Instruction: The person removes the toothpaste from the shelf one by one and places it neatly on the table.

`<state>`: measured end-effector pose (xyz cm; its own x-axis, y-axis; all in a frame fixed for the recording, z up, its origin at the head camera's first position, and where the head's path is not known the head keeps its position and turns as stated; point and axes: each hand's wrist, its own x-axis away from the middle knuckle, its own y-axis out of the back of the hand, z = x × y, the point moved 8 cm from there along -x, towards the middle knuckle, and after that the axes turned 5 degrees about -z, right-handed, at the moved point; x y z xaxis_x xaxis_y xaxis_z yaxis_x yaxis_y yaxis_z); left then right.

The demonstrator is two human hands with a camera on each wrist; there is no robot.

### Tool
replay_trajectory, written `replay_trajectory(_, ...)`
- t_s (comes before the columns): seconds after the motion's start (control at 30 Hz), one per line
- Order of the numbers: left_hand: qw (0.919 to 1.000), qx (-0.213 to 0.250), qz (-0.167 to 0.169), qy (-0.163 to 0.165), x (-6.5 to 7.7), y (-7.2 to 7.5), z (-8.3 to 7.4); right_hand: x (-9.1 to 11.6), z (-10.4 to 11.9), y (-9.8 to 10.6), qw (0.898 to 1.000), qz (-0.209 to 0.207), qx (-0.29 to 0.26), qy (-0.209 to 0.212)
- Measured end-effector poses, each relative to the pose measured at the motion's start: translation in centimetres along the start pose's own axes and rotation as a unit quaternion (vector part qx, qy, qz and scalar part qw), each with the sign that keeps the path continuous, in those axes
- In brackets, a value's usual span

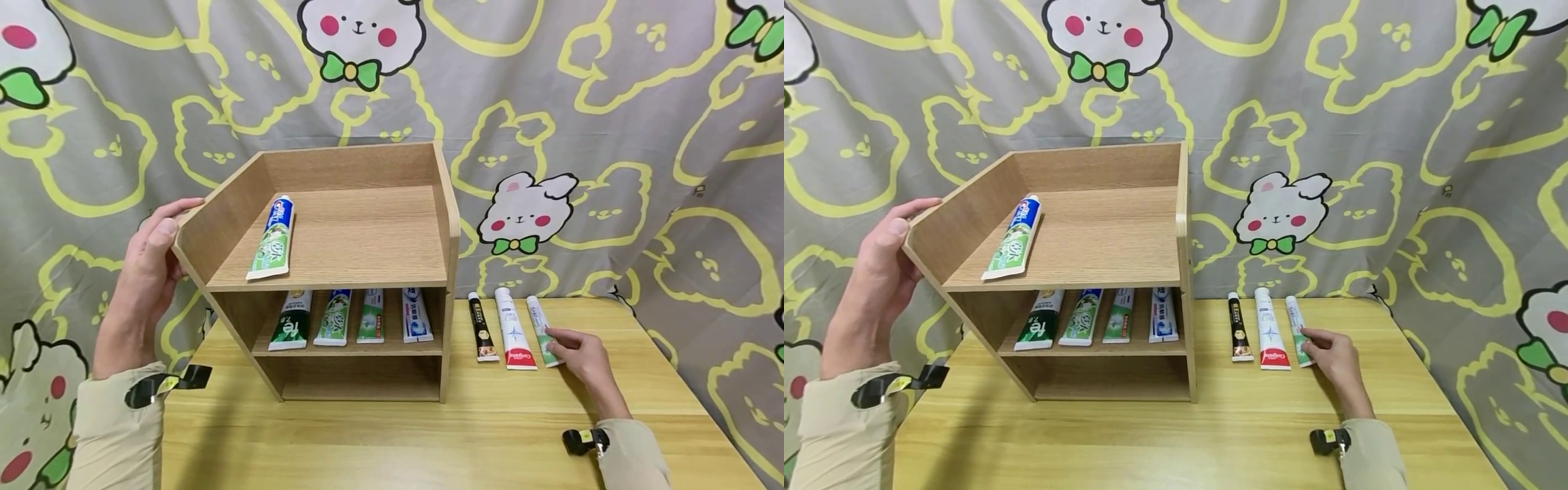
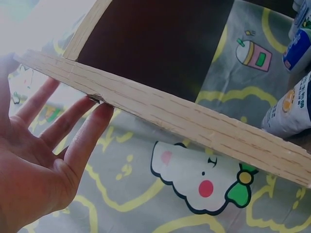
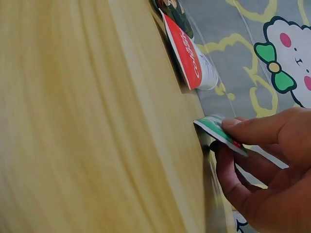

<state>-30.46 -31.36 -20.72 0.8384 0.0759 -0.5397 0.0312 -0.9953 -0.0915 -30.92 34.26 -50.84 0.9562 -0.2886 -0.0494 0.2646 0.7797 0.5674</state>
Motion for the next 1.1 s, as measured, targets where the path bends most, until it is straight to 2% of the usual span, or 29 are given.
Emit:
replay_trajectory(0.2, 0.9999, -0.015, 0.006, 0.006, 0.0, -0.3, 0.0, 0.2, 0.0, 0.5, 0.999, -0.006, 0.048, 0.014)
replay_trajectory(0.33, 0.9998, -0.020, 0.008, 0.007, 0.0, -0.4, -0.1, 0.2, -0.1, 0.7, 0.999, 0.000, 0.053, 0.010)
replay_trajectory(0.53, 0.9996, -0.025, 0.011, 0.011, 0.1, -0.3, -0.1, 0.1, -0.2, 0.7, 0.999, 0.008, 0.034, 0.002)
replay_trajectory(0.7, 0.9987, -0.040, 0.029, 0.015, 0.1, -0.2, -0.2, 0.0, -0.2, 0.6, 1.000, 0.019, 0.019, -0.011)
replay_trajectory(0.87, 0.9979, -0.053, 0.035, 0.013, 0.0, -0.2, -0.4, 0.1, 0.7, 1.0, 1.000, 0.023, 0.002, 0.010)
replay_trajectory(1.1, 0.9989, -0.032, 0.032, 0.004, -0.4, -0.4, -0.4, 0.8, 3.0, 1.8, 0.997, 0.027, -0.066, 0.041)
